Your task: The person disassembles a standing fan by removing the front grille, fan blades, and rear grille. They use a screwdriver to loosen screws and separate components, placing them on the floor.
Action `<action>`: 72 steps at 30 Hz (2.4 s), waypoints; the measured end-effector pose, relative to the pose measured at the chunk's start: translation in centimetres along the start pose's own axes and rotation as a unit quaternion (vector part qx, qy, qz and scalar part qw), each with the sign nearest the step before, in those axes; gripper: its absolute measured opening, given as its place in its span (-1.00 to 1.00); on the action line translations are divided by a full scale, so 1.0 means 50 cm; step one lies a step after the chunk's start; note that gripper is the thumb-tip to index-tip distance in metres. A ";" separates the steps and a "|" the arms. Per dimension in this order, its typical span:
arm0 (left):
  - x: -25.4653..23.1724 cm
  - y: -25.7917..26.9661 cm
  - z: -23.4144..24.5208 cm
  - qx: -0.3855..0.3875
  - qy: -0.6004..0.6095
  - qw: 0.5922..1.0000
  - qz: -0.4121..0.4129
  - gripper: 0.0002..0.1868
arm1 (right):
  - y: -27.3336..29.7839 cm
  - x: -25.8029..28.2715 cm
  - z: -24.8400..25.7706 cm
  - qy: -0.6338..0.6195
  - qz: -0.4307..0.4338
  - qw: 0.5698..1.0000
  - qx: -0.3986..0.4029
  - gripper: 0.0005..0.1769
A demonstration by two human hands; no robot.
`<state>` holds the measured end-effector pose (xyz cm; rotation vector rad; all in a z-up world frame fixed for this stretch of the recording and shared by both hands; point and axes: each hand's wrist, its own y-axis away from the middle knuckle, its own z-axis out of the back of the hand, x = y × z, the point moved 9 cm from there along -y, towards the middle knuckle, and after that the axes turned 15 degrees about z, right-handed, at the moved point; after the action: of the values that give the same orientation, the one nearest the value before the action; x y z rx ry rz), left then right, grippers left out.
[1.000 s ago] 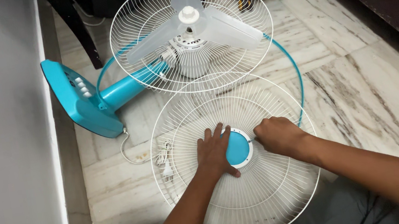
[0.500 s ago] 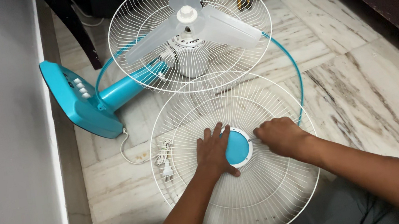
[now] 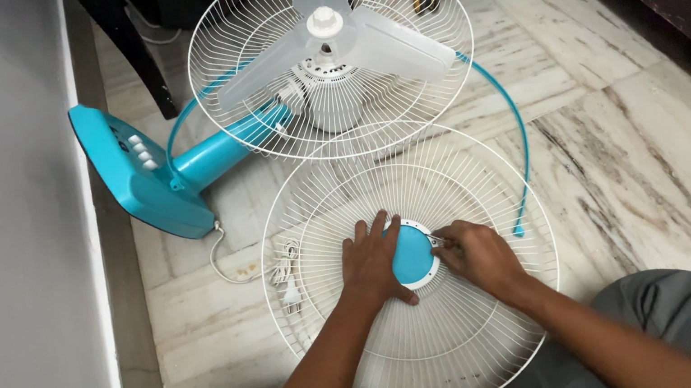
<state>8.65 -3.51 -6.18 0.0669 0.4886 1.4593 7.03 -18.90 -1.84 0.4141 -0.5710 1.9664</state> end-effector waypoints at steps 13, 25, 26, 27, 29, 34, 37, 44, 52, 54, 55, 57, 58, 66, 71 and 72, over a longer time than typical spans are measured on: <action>0.000 0.000 -0.002 -0.012 0.000 1.000 -0.010 0.58 | -0.007 0.002 0.007 0.041 0.009 0.999 0.004 -0.77; -0.001 0.004 0.008 -0.011 -0.006 1.000 -0.015 0.58 | 0.047 -0.309 0.277 0.187 -0.172 0.967 -0.004 -0.79; -0.003 0.007 0.010 -0.011 -0.002 1.000 -0.017 0.58 | 0.080 -0.369 0.289 0.202 -0.270 0.941 0.031 -0.77; -0.004 0.010 0.012 -0.010 0.002 1.000 -0.020 0.57 | 0.093 -0.399 0.301 0.202 -0.284 0.937 0.004 -0.75; -0.003 0.007 0.015 -0.002 -0.005 1.000 -0.011 0.58 | 0.116 -0.457 0.312 0.202 -0.313 0.927 -0.051 -0.72; -0.006 0.009 0.022 0.008 -0.004 1.000 -0.006 0.60 | 0.129 -0.554 0.260 0.142 -0.361 0.916 -0.105 -0.81; -0.006 0.009 0.018 0.013 -0.009 1.000 0.001 0.60 | 0.143 -0.570 0.245 0.123 -0.367 0.913 -0.125 -0.86; -0.013 0.012 0.022 0.019 -0.023 1.000 0.002 0.59 | 0.132 -0.555 0.248 0.111 -0.368 0.911 -0.146 -0.86; -0.040 0.033 0.006 0.007 -0.081 0.996 -0.028 0.05 | 0.137 -0.515 0.272 0.084 -0.351 0.907 -0.217 -0.81; -0.054 0.050 0.005 -0.018 -0.085 0.994 -0.070 -0.14 | 0.124 -0.485 0.262 0.075 -0.310 0.923 -0.216 -0.77; -0.057 0.054 0.001 -0.011 -0.074 0.995 -0.073 -0.22 | 0.114 -0.464 0.255 0.066 -0.273 0.936 -0.213 -0.72; -0.060 0.062 -0.009 0.005 -0.054 0.995 -0.079 -0.37 | 0.100 -0.432 0.230 0.053 -0.251 0.953 -0.161 -0.65; -0.061 0.064 -0.014 0.007 -0.050 0.996 -0.079 -0.43 | 0.094 -0.420 0.205 0.049 -0.267 0.956 -0.113 -0.63; -0.061 0.067 -0.034 -0.001 -0.031 0.996 -0.088 -0.68 | 0.122 -0.357 0.134 -0.144 -0.345 0.927 -0.015 -0.49; -0.069 0.073 -0.025 -0.003 -0.023 0.993 -0.112 -0.70 | 0.111 -0.359 0.130 -0.180 -0.353 0.918 -0.016 -0.49; -0.066 0.076 -0.021 -0.004 -0.017 0.993 -0.118 -0.70 | 0.110 -0.361 0.131 -0.198 -0.354 0.914 -0.019 -0.49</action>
<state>4.63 -6.45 -4.94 0.0263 0.4463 1.2262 10.23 -37.96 -6.93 0.8721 -0.6022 1.1737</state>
